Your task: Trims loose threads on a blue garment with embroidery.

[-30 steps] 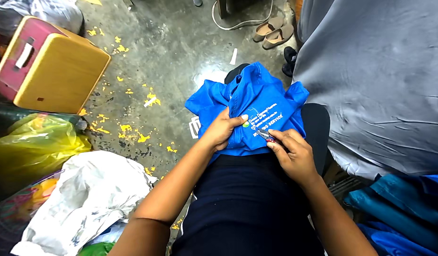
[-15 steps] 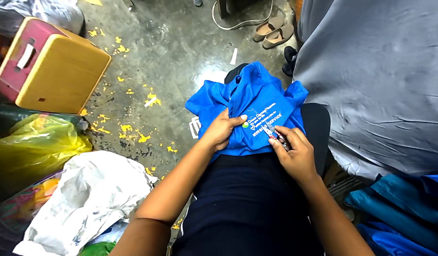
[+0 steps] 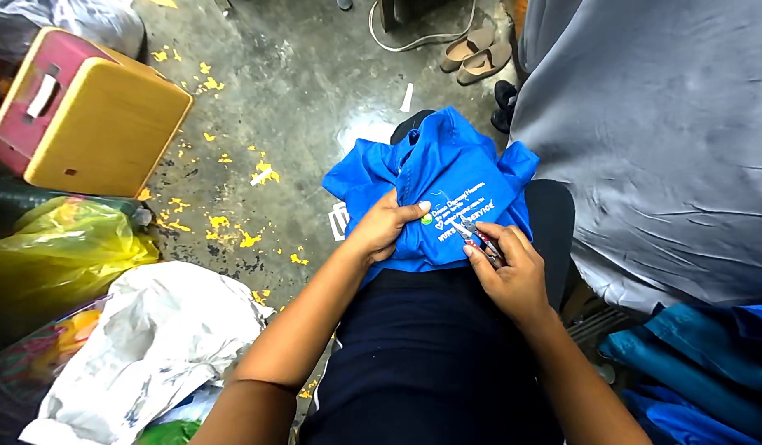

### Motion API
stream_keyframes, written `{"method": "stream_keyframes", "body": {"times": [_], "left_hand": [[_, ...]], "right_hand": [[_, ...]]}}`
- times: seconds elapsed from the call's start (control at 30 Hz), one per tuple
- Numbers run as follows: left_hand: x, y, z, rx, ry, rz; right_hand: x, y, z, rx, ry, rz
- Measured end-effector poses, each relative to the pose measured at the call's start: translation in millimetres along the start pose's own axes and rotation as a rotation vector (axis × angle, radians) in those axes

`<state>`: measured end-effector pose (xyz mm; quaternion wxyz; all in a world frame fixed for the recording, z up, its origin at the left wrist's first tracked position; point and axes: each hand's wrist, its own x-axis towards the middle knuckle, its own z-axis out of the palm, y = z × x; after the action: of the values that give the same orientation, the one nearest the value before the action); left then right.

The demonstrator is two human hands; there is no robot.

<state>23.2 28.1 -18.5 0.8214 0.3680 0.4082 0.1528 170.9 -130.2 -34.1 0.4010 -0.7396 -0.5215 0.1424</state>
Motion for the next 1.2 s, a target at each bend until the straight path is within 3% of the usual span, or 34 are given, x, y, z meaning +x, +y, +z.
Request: {"method": "stream_keyframes", "body": {"times": [0.5,1.2], "left_hand": [[-4.6,4.5,-10.4,-0.023,-0.141,0.023],[-2.8,4.9,-8.2,-0.014,-0.119,0.018]], "right_hand": [[2.2,-3.8,-6.8,0.064,-0.005,-0.064],[1.7,-4.3,-4.4,0.059,0.013,-0.042]]}}
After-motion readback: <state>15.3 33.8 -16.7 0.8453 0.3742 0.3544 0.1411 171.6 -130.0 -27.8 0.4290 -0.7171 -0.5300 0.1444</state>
